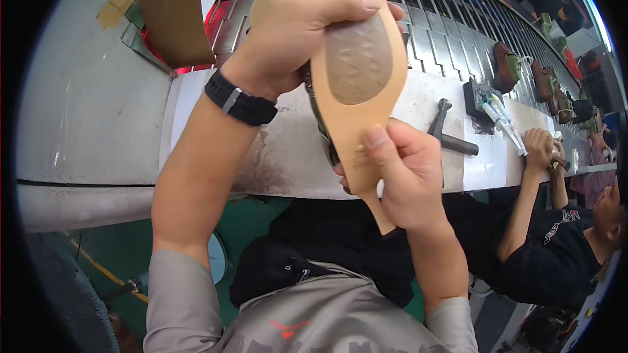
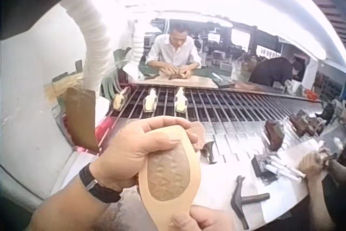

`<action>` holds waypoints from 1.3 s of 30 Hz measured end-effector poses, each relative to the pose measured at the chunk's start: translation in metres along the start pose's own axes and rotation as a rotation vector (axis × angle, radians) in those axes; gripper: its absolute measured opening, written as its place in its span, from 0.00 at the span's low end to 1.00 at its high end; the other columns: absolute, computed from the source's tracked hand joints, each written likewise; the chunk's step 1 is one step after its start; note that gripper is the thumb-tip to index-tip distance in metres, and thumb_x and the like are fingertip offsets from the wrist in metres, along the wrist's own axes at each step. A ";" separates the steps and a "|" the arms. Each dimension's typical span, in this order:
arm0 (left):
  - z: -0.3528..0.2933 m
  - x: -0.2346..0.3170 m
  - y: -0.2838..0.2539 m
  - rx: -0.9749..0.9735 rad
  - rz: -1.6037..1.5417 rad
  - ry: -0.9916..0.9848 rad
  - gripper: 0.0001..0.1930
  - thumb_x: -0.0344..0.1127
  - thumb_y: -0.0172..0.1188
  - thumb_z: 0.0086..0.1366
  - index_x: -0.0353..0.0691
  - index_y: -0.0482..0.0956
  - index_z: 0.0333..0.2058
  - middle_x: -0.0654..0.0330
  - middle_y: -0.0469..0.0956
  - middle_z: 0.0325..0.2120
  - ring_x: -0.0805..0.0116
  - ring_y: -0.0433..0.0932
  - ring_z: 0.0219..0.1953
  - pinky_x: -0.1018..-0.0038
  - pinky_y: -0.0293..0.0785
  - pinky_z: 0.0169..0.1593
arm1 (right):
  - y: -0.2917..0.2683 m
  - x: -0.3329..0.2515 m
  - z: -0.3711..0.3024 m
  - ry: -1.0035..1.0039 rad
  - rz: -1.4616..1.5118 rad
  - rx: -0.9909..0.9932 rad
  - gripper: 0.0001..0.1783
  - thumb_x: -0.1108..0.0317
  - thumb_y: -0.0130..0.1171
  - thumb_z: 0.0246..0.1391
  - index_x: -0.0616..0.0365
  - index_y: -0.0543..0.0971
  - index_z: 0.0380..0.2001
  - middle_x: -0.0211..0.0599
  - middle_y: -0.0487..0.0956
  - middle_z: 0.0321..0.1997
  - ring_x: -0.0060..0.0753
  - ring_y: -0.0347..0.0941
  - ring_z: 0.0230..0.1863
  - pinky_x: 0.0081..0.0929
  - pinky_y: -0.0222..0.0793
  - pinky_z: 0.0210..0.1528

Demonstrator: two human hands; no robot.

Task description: The person fits a sole onto a lasted shoe by hand, hammers along the edges and heel with a hammer, and injects adhesive into the shoe using a syringe.

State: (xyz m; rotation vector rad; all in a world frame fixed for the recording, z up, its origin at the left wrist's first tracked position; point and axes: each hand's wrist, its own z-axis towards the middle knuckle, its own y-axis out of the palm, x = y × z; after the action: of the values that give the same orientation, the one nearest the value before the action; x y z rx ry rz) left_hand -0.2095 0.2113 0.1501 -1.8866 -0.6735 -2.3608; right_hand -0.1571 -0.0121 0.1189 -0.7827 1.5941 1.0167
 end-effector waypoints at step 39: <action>-0.027 -0.066 0.034 0.004 -0.057 -0.155 0.33 0.59 0.50 0.83 0.30 0.77 0.64 0.47 0.76 0.67 0.56 0.77 0.67 0.61 0.69 0.72 | -0.117 -0.048 -0.009 -0.094 -0.210 0.104 0.27 0.58 0.68 0.66 0.72 0.80 0.57 0.43 0.87 0.49 0.31 0.85 0.48 0.28 0.81 0.52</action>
State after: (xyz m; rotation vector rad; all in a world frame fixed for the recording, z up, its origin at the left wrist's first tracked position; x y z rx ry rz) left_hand -0.2075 0.1556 0.0937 -2.0930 -0.7525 -2.2600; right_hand -0.0467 -0.0704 0.1402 -0.8009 1.4393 0.8019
